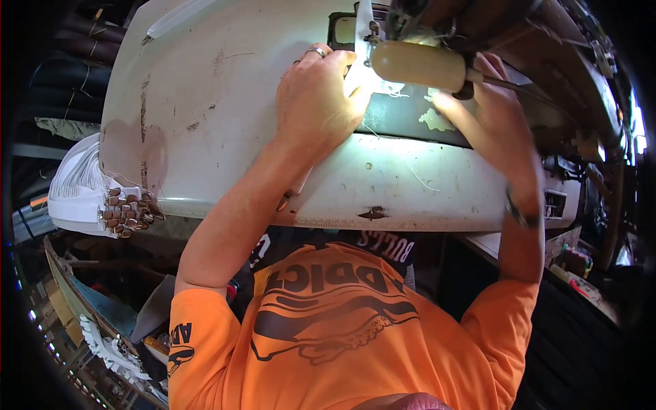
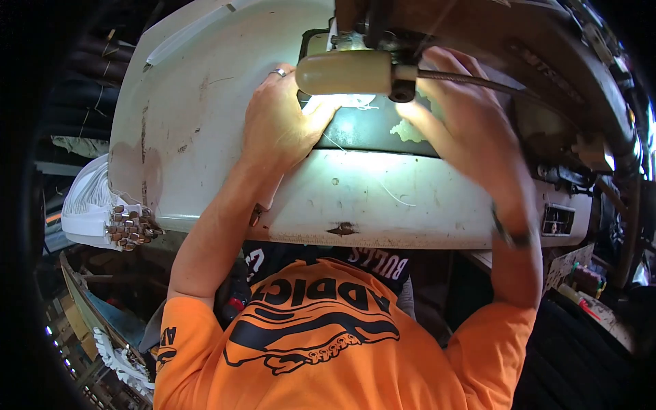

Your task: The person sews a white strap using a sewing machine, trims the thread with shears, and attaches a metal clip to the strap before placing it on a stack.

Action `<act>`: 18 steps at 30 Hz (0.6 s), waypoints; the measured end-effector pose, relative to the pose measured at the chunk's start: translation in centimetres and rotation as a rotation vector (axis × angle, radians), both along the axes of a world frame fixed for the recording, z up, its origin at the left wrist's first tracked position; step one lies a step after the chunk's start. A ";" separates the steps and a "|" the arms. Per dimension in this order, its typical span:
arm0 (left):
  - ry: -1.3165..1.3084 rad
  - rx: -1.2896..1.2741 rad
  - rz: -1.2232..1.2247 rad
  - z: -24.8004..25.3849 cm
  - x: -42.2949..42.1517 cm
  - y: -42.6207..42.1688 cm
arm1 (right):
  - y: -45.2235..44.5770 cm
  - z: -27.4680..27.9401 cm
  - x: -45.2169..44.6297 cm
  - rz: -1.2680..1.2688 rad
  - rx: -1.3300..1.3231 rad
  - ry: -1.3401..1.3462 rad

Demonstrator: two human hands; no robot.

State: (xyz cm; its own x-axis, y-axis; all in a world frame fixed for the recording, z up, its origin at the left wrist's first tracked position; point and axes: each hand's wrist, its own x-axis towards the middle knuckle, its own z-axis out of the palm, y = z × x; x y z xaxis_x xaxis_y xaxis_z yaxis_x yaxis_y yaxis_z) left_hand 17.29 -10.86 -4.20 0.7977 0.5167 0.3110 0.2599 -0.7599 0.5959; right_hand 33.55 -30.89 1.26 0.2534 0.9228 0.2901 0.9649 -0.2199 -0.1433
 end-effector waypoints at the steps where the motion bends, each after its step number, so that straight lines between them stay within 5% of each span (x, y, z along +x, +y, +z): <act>1: 0.002 -0.013 0.000 0.1 0.0 0.0 | -1.7 3.2 -1.8 0.023 -0.038 0.179; 3: 0.008 -0.035 0.002 0.2 -0.2 0.1 | -5.8 9.2 -3.7 0.071 -0.065 0.450; 6: 0.007 -0.063 -0.011 0.2 -0.2 0.0 | -13.8 13.1 2.0 -0.143 0.241 0.297; 10: 0.015 -0.111 -0.005 0.6 -0.1 0.0 | -22.1 12.6 16.8 -0.639 0.436 -0.014; 18: 0.009 -0.109 -0.021 0.5 -0.1 0.3 | -26.4 10.7 25.1 -0.795 0.417 0.305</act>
